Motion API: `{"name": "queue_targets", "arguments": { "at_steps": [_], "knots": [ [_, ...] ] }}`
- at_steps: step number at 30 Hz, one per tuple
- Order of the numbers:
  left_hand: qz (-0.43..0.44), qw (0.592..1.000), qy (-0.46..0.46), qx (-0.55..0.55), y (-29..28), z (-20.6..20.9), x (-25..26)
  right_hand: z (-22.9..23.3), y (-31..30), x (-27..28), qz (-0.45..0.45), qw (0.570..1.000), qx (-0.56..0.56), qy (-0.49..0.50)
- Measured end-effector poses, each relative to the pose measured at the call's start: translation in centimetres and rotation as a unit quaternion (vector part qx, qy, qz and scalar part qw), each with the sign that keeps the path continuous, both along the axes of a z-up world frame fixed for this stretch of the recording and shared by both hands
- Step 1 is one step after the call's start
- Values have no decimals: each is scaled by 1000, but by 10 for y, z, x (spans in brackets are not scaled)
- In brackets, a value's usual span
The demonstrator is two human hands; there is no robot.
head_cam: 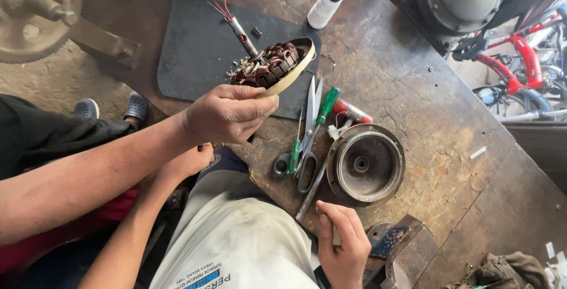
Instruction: The person disassembles a motor housing, removes debris from the stator, and cleans the internal components. They then reassemble the motor by inserting the stator into the housing and securing the parts.
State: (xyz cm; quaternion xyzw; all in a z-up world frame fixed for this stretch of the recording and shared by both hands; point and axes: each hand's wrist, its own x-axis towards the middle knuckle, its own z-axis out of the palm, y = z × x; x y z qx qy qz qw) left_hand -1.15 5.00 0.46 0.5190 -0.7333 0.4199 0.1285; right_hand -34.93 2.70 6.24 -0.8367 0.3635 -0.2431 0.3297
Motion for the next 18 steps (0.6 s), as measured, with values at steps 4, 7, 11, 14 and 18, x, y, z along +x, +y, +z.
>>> {"name": "queue_targets", "arguments": {
  "at_steps": [4, 7, 11, 14, 18],
  "knots": [
    [4, 995, 101, -1, 0, 7, 6, -1, -14, 3, -21, 999, -28, 39],
    [-41, 964, 261, 25, 5, 10, 1, -1, -19, 7, -12, 998, -29, 59],
    [-41, 978, 202, 8, 8, 19, 6, 1, -15, 17, 21, 998, -13, 54],
    [-24, 976, 214, -13, 6, 21, 6, 3, -14, 23, 36, 997, -2, 72],
    [-3, 969, 246, -23, 8, 21, 11, 10, -14, 25, 50, 993, -25, 101]
  ]
}}
